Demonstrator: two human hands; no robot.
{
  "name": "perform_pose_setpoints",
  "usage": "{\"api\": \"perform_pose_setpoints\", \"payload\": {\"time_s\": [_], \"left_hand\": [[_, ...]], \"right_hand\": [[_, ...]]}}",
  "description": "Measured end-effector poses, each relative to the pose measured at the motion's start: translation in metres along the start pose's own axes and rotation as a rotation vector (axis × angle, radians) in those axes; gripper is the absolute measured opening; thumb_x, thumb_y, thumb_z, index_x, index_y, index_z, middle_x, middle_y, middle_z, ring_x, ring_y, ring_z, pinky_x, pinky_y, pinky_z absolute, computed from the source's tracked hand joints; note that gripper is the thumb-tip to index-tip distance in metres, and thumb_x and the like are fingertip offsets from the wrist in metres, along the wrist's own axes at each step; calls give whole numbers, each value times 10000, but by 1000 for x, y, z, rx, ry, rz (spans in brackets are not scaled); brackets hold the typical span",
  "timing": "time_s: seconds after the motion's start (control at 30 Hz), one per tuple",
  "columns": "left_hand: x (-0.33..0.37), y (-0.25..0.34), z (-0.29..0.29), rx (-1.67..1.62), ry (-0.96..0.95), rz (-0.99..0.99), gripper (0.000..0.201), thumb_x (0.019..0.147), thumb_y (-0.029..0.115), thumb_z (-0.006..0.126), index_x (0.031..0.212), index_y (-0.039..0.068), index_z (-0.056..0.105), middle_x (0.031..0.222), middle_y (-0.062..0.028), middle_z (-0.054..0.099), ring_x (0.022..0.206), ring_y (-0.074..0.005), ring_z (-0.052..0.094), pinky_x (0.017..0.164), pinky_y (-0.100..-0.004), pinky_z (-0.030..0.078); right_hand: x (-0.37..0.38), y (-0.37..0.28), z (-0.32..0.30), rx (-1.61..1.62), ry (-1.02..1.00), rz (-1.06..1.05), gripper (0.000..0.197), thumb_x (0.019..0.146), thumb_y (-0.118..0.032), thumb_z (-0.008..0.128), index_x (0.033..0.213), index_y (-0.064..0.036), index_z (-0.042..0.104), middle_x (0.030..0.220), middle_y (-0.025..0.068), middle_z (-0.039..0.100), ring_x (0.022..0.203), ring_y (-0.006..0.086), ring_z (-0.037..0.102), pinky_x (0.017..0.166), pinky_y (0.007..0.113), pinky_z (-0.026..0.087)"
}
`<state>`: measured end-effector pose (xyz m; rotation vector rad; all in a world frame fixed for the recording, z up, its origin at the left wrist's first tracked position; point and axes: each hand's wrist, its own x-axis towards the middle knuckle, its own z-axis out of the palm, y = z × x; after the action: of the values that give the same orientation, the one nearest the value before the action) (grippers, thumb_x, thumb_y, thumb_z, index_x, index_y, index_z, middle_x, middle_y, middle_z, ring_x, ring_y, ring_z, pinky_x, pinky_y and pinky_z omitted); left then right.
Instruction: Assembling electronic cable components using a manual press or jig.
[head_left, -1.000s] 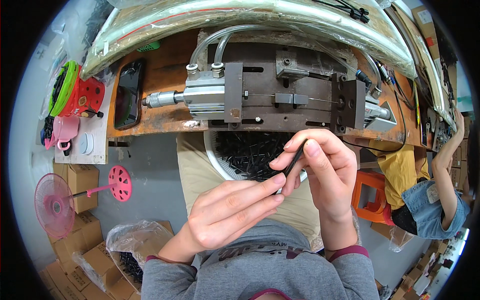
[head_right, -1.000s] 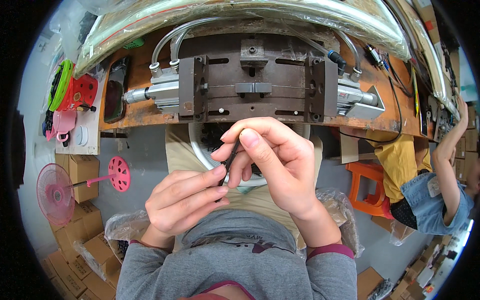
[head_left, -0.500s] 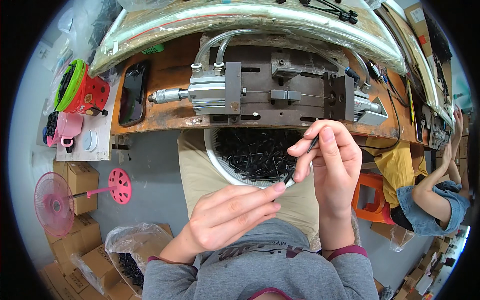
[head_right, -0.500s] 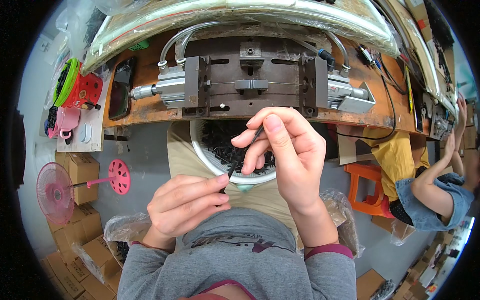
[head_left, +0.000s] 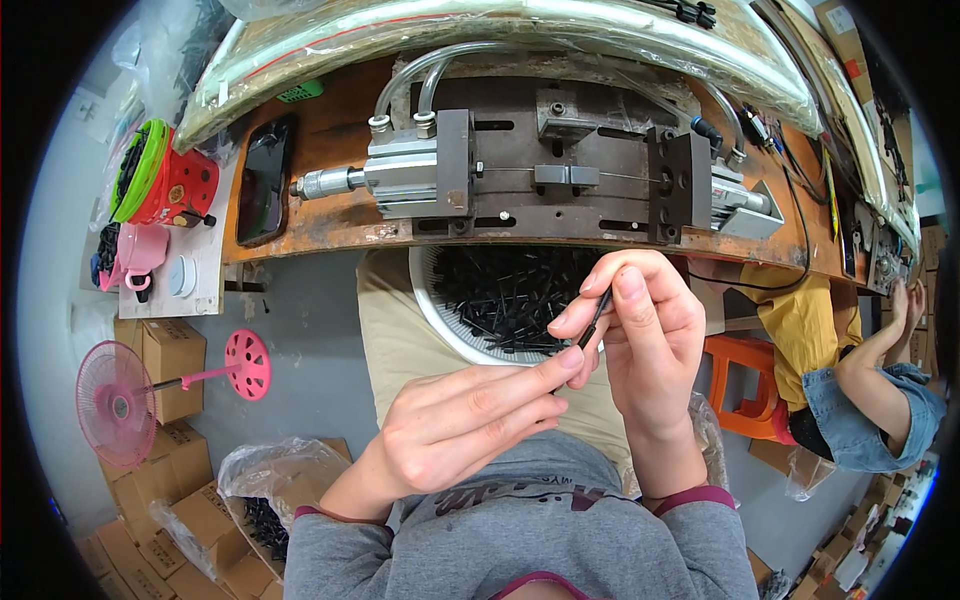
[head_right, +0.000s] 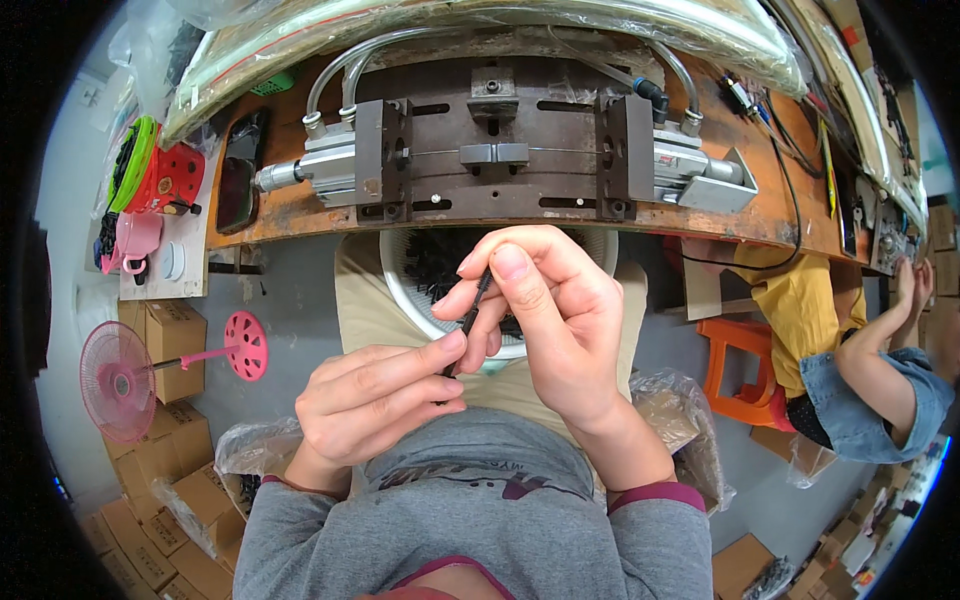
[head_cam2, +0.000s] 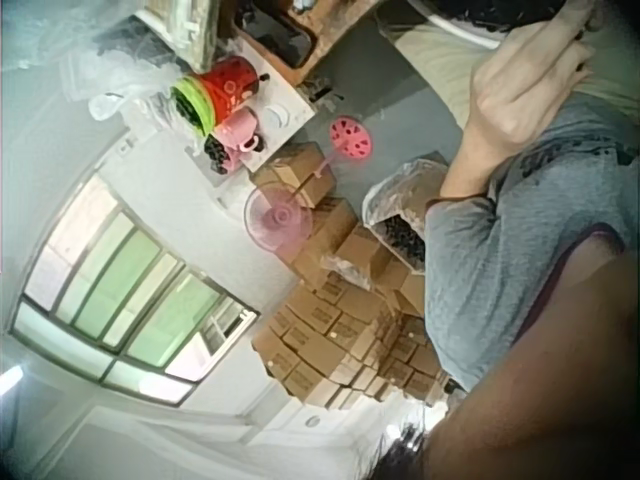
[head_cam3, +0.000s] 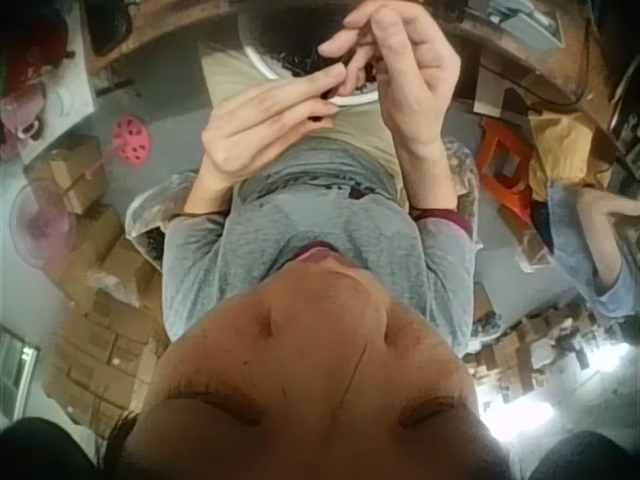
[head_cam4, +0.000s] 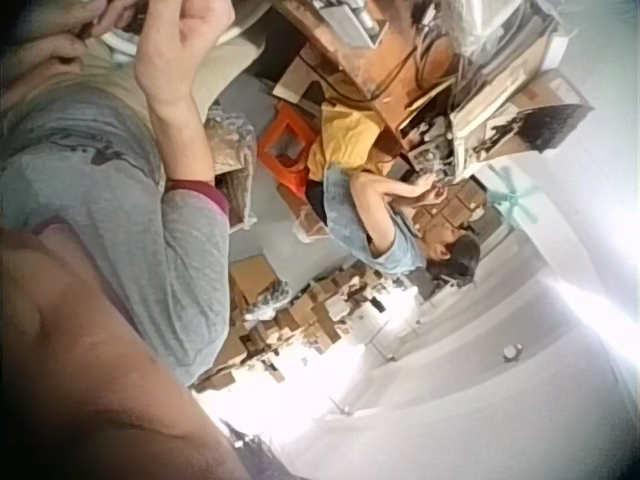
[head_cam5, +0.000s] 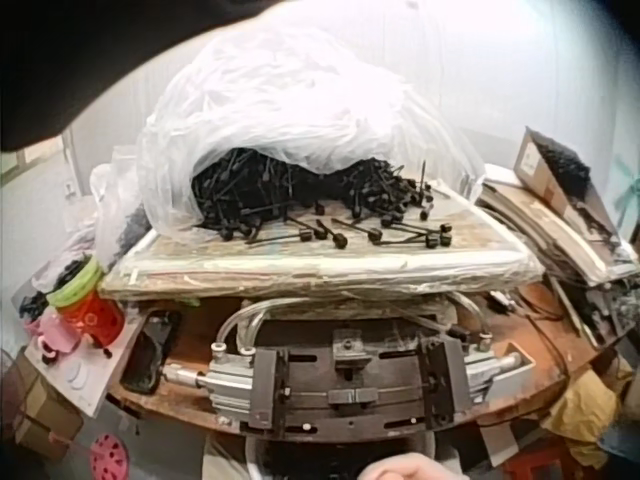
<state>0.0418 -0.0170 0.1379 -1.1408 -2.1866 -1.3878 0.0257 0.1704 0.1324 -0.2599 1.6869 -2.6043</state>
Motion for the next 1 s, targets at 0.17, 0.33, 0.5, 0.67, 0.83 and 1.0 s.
{"api": "perform_pose_setpoints", "payload": {"time_s": [0.17, 0.33, 0.5, 0.67, 0.83, 1.0], "left_hand": [[0, 0, 3, 6, 4, 12, 345, 623, 25, 846, 931, -57, 715, 1130, -223, 687, 828, -268, 720, 687, -319, 612], [2, -1, 4, 2, -8, -3, 344, 621, 30, 847, 928, -53, 716, 1129, -221, 688, 816, -266, 717, 682, -318, 607], [2, 0, 5, 3, -14, -27, 332, 629, 46, 849, 923, -40, 719, 1127, -211, 692, 818, -270, 717, 680, -318, 602], [0, -3, 8, -8, 3, -34, 327, 633, 57, 852, 919, -33, 720, 1124, -207, 694, 819, -271, 718, 683, -318, 601], [1, -1, 9, -17, -3, -55, 325, 633, 61, 854, 917, -28, 723, 1121, -202, 697, 822, -272, 717, 679, -317, 597], [0, 0, 10, -12, -8, -67, 321, 633, 65, 855, 912, -25, 725, 1122, -199, 697, 829, -269, 717, 680, -318, 593]], "right_hand": [[-1, 2, -4, -17, -7, -21, 237, 1055, -165, 445, 1057, 37, 571, 851, 177, 699, 555, 138, 652, 513, 224, 473], [-2, 2, -2, -62, 18, -68, 218, 1047, -137, 461, 1062, 45, 580, 851, 166, 692, 577, 136, 655, 513, 223, 485], [-5, 1, -1, -75, -2, -78, 206, 1043, -124, 469, 1057, 42, 590, 852, 148, 692, 597, 128, 655, 515, 217, 484], [-7, 3, -3, -61, -10, -74, 206, 1044, -125, 470, 1059, 41, 589, 863, 141, 691, 603, 126, 655, 517, 216, 485], [-8, 3, -4, -43, -15, -80, 195, 1040, -109, 471, 1064, 47, 586, 875, 145, 690, 614, 131, 656, 525, 221, 505], [-9, 5, -4, -22, -9, -63, 196, 1038, -103, 476, 1063, 53, 590, 879, 151, 692, 619, 132, 657, 533, 222, 518]]}}
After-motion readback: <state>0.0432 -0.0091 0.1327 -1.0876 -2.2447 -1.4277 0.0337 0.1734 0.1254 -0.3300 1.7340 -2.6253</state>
